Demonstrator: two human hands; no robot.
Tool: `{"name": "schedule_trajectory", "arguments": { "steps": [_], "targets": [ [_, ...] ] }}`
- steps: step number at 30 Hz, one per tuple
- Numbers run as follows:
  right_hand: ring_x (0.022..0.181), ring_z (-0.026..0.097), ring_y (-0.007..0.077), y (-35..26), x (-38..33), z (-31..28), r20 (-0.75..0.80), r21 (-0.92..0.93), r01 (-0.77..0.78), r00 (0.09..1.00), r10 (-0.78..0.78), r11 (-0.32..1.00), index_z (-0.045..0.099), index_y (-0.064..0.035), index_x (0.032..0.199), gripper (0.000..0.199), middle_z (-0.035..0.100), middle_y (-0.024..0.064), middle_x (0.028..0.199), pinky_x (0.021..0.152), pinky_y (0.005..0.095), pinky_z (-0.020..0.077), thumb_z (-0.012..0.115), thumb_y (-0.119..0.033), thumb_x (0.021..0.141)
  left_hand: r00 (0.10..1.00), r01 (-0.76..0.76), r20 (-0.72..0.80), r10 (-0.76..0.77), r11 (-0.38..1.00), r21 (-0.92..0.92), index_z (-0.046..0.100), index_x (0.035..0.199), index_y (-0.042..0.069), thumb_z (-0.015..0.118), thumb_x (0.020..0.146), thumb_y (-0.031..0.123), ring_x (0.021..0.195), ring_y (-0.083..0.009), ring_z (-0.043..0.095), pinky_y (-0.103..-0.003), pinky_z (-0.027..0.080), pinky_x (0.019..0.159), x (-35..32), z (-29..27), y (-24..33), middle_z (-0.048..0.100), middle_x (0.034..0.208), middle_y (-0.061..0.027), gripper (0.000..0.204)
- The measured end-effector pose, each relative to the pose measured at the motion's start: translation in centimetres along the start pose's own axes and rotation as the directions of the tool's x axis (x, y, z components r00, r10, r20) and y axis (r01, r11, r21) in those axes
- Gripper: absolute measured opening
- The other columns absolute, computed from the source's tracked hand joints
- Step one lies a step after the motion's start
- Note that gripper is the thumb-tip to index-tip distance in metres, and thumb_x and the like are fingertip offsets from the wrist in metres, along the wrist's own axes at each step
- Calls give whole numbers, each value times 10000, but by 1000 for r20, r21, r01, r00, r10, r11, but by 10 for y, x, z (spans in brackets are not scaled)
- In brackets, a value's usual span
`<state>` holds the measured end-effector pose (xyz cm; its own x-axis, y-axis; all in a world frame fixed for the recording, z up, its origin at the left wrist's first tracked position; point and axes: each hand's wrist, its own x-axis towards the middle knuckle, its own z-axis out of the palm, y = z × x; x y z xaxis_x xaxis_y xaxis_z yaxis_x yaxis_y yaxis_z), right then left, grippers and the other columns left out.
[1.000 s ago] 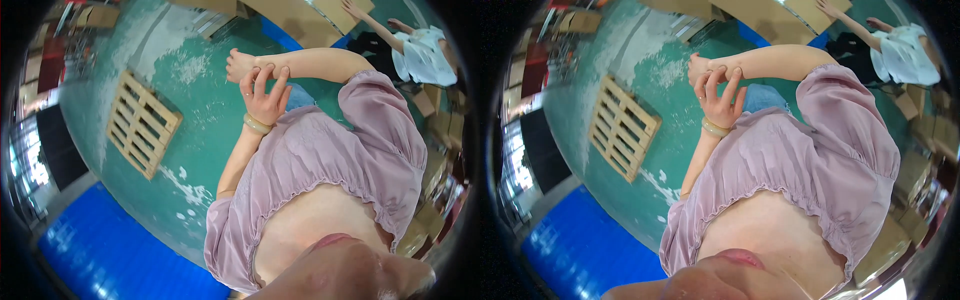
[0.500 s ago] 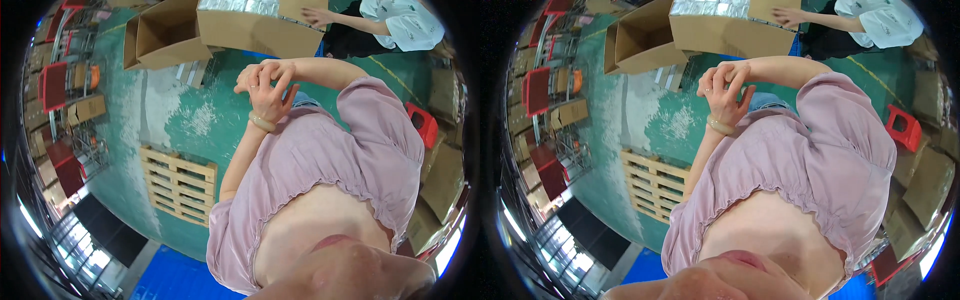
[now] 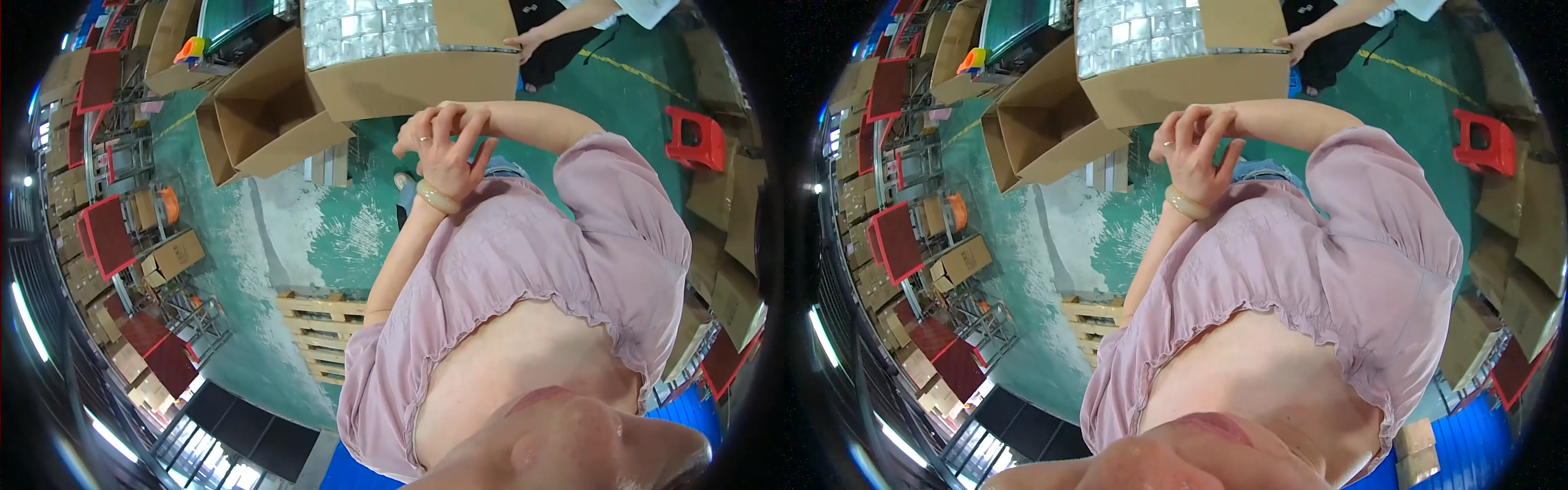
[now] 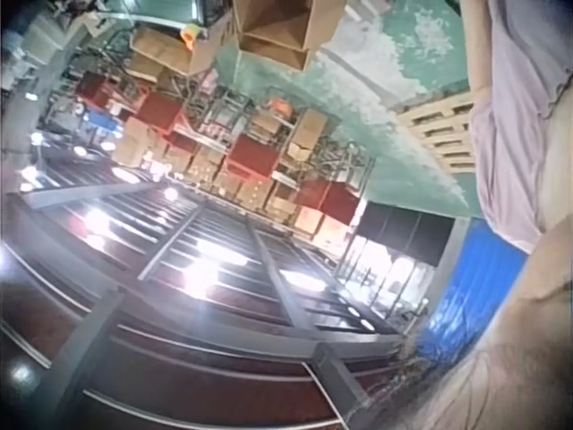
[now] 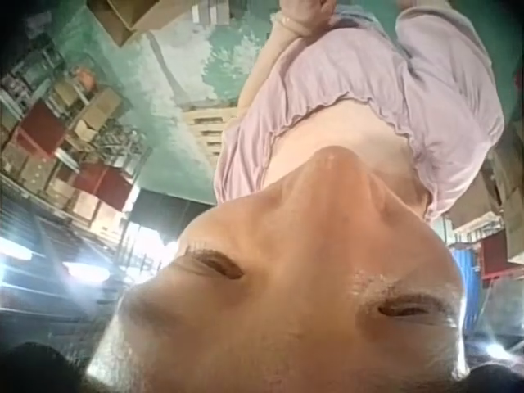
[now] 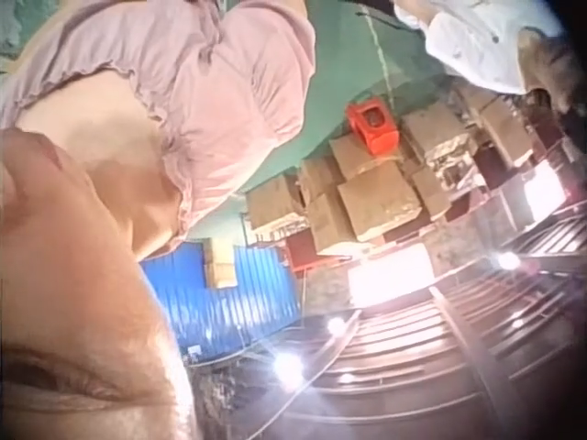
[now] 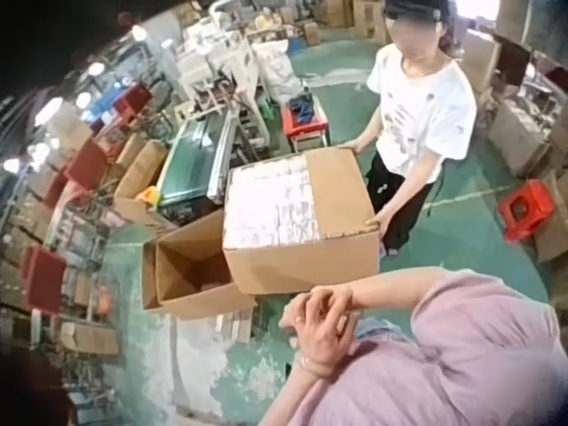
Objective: Packing individual product boxes into larger cardboard shipping containers at a factory.
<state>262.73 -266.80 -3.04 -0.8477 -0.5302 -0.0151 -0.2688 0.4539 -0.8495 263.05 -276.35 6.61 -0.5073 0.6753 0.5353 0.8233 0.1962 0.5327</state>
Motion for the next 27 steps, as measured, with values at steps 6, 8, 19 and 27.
{"name": "schedule_trajectory", "arguments": {
  "steps": [6,8,19,27],
  "targets": [
    [860,570,205,23,55,-14,41,-78,-31,999,35,996,567,-97,1043,283,604,72,942,735,328,450,577,-276,824,997,76,17,-75,992,-102,607,1056,98,670,730,220,1065,-350,428,-430,357,897,-17,-26,-51,488,1130,-137,354],
    [880,565,189,86,56,12,-88,192,-99,989,118,976,565,-118,1062,292,600,69,973,750,328,453,580,-298,832,996,85,9,-84,979,-186,602,1054,85,669,734,220,1065,-346,439,-424,362,899,-16,-26,-75,495,1127,-140,354],
    [1196,357,292,175,162,108,220,828,511,84,972,-232,208,-70,1378,924,365,157,1298,986,486,310,631,-567,725,570,819,359,-739,542,-187,500,1201,38,595,836,364,1068,-276,516,-340,405,910,-27,-36,-382,548,1166,-147,499],
    [1347,27,400,184,177,75,43,559,818,134,990,-135,-59,-94,1426,1220,14,210,1456,1055,587,65,607,-722,620,595,802,261,-760,542,-250,296,1359,31,576,814,457,1209,-363,407,-385,342,992,50,39,-492,404,1336,-206,746]
  ]
}}
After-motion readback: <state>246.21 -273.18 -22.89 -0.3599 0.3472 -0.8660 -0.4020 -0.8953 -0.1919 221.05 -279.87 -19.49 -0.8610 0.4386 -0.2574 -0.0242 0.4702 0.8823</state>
